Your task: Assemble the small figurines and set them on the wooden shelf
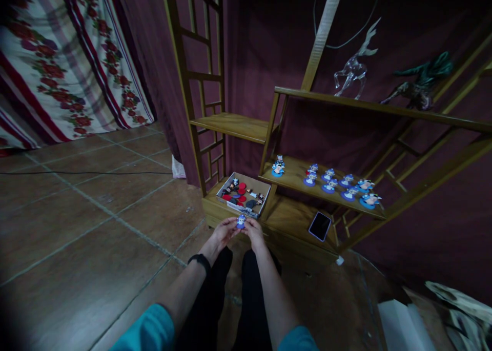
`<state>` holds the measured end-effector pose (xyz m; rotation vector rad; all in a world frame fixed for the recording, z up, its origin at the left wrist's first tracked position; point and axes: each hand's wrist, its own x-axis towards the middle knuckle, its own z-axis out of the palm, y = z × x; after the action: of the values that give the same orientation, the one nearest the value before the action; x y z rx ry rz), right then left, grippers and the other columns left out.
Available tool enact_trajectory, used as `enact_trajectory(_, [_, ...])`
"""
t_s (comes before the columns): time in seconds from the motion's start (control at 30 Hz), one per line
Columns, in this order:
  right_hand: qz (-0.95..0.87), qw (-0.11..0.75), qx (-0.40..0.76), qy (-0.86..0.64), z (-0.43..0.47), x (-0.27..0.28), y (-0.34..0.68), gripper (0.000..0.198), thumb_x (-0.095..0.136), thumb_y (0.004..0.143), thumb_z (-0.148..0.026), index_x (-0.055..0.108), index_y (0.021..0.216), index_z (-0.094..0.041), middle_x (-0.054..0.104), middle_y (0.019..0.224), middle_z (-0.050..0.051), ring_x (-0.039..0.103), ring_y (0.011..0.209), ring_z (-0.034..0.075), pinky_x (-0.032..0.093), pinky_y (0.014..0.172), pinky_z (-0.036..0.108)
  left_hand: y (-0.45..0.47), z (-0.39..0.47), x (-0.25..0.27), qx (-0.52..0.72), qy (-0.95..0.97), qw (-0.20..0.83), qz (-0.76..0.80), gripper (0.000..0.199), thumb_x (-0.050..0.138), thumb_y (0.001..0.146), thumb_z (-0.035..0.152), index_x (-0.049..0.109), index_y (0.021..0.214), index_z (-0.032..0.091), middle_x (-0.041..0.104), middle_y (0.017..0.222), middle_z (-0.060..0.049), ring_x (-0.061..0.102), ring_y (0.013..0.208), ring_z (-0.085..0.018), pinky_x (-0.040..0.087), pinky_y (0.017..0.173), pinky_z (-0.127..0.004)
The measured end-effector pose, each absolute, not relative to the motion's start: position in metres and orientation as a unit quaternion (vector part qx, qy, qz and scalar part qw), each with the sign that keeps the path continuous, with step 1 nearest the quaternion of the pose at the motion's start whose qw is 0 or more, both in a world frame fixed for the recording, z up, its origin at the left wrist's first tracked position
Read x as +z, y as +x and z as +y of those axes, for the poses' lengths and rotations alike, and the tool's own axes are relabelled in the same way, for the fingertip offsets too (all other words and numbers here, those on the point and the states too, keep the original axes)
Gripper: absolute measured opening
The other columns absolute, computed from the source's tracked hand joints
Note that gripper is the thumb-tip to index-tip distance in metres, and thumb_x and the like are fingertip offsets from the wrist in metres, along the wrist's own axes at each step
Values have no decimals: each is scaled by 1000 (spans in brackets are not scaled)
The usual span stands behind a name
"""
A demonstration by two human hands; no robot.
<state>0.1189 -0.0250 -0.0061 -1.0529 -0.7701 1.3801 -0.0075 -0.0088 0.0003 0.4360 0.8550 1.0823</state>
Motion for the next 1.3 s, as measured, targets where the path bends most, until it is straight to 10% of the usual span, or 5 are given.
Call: enact_trajectory(1.3, [-307, 603, 598, -429, -23, -11, 127, 28, 68, 58, -29, 65, 83, -19, 68, 86, 5, 62, 81, 19, 47, 76, 34, -9, -8, -1, 464, 200, 789, 350, 30, 67, 65, 6, 59, 92, 15, 66, 84, -6, 63, 75, -13, 50, 76, -29])
